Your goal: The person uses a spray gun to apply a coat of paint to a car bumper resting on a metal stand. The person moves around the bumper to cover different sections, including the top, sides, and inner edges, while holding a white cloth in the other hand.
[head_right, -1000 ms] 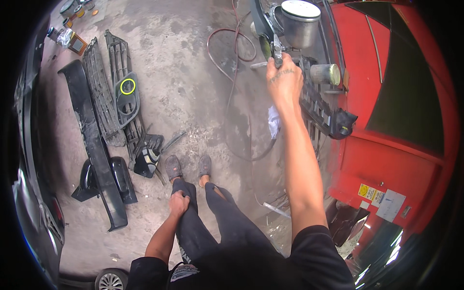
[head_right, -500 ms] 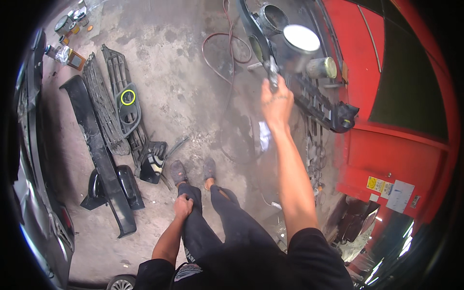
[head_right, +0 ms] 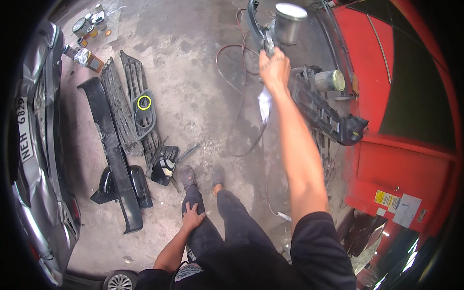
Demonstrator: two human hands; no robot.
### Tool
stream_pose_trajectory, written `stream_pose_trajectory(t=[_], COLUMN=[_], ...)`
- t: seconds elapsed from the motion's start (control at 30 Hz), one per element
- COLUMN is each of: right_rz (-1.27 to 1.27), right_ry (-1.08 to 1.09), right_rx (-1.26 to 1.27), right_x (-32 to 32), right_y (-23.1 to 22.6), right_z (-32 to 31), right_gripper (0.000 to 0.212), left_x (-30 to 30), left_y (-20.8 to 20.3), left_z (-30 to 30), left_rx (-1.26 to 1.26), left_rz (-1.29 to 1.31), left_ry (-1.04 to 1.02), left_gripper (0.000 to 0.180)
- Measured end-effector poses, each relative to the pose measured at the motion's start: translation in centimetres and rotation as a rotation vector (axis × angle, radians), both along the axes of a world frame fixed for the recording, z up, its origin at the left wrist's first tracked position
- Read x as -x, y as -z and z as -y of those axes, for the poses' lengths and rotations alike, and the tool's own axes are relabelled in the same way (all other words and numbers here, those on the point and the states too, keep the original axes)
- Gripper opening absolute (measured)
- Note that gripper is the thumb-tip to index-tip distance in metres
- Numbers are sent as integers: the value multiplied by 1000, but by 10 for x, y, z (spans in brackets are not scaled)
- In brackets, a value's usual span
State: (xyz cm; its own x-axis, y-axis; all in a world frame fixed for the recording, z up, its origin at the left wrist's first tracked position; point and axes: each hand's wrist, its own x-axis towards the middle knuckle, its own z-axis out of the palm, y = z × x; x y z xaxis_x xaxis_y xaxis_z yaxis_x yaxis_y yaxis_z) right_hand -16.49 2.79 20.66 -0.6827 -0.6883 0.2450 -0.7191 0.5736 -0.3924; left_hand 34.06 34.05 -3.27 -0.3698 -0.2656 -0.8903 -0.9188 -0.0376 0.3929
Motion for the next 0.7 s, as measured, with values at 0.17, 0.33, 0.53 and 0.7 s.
stream_pose_trajectory(t=[0.17,0.33,0.53,0.7], right_rz=[-75,-163,-73,-59], right_ry=[-119,-106,-57,-80], right_rx=[23,-126,-214,-207], right_x=[10,8,-7,32], right_y=[-6,-15,-13,-13], right_z=[63,38,-12,14], right_gripper=[37,37,36,35], left_x=[12,22,27,39], left_y=[5,1,9,7], left_z=[0,9,23,35], left_rx=[50,66,60,63], left_rz=[32,5,10,11], left_ry=[47,44,-23,-100], left_gripper=[77,71,65,65])
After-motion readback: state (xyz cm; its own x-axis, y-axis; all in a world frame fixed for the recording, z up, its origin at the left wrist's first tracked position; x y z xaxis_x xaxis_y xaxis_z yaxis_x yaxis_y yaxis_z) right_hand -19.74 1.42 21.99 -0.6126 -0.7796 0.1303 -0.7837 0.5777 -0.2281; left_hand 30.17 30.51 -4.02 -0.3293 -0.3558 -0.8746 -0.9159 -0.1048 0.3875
